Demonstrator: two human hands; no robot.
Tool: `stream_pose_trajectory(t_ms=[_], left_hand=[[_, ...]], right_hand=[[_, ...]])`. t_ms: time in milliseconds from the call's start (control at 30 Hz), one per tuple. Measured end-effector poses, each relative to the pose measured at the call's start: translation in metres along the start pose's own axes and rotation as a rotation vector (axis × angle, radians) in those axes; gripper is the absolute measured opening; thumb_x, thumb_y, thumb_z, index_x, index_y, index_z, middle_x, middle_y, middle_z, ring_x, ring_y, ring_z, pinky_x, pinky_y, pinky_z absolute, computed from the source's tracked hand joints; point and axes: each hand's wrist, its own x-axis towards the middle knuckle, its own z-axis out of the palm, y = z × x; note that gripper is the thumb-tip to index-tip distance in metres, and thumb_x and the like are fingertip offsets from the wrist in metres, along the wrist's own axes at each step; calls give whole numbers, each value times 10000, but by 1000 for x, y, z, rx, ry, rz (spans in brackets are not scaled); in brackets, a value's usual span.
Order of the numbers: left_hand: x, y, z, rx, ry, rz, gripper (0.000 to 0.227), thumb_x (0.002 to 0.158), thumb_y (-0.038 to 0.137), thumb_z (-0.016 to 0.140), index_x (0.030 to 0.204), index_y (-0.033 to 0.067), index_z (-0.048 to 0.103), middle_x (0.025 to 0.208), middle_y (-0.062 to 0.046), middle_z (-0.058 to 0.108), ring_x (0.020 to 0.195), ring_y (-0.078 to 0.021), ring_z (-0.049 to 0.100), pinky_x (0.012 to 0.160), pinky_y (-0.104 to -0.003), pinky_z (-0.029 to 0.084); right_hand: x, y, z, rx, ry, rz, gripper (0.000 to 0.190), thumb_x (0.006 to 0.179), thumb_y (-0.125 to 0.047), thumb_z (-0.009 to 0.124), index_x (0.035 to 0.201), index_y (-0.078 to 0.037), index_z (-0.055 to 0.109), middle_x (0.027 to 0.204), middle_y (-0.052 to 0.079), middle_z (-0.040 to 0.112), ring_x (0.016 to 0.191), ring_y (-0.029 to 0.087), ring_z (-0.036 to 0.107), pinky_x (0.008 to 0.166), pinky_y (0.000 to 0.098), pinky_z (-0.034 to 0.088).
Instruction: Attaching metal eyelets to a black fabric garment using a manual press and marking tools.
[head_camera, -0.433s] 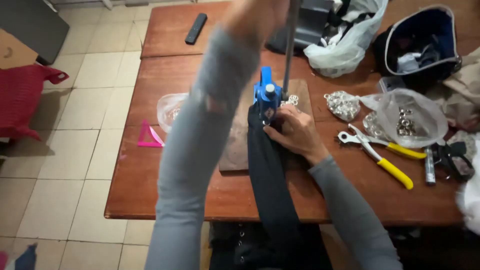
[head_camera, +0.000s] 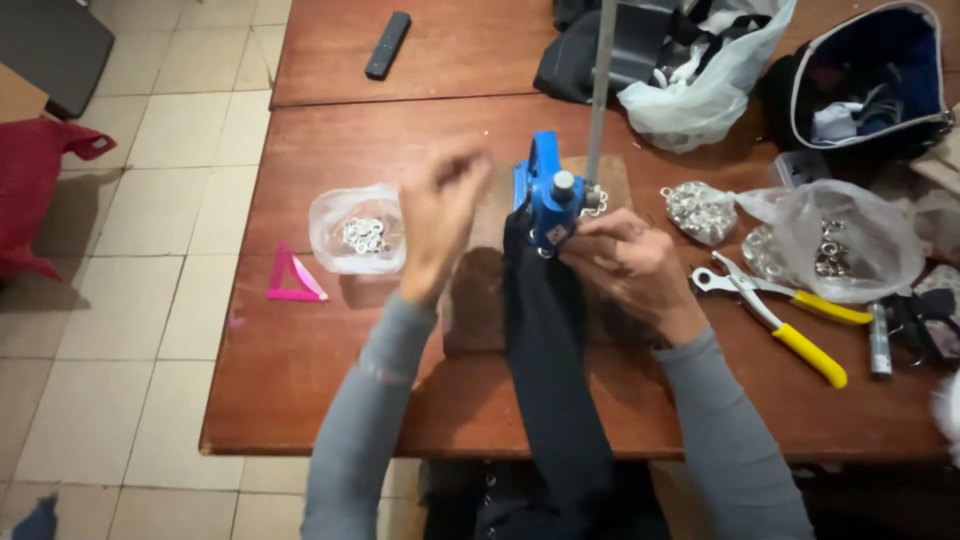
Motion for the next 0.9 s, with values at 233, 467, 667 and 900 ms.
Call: stream_pose_trajectory(t_ms=[233,467,667,900], left_hand=[[-44,-12,-13,108,-310,-53,542,890,149,812,1373,19,601,1339,-171,677,1223,-231,647,990,-340,515],[-48,-40,-1,-136,-382,-311,562,877,116,806,1385,22,586,1195,-115,703,1097,-171,674,953,-297,556],[-46,-40,11,-453,-374,-367,311,1016,41,684,1319,3,625,1192,-45,675,1117,-101,625,1004,-265,517],[-41,-56,13,-405,-358,-414,239,1035,49,634,1262,30,561,1146,-18,611,1082,-85,578,969,-242,490]], right_hand=[[11,-15,8,48,-152,244,296,784,-154,887,1016,-46,738,1091,108,706,999,287,681,859,388,535],[8,-3,13,133,-245,409,261,818,-116,852,1031,-26,732,1020,112,680,969,260,651,837,369,529],[1,0,16,213,-123,307,237,891,-30,817,1116,-54,746,1130,64,738,1074,202,677,949,343,518],[-4,22,35,704,-42,625,500,958,-26,699,1406,-29,478,1310,39,626,1216,126,621,1039,296,526]])
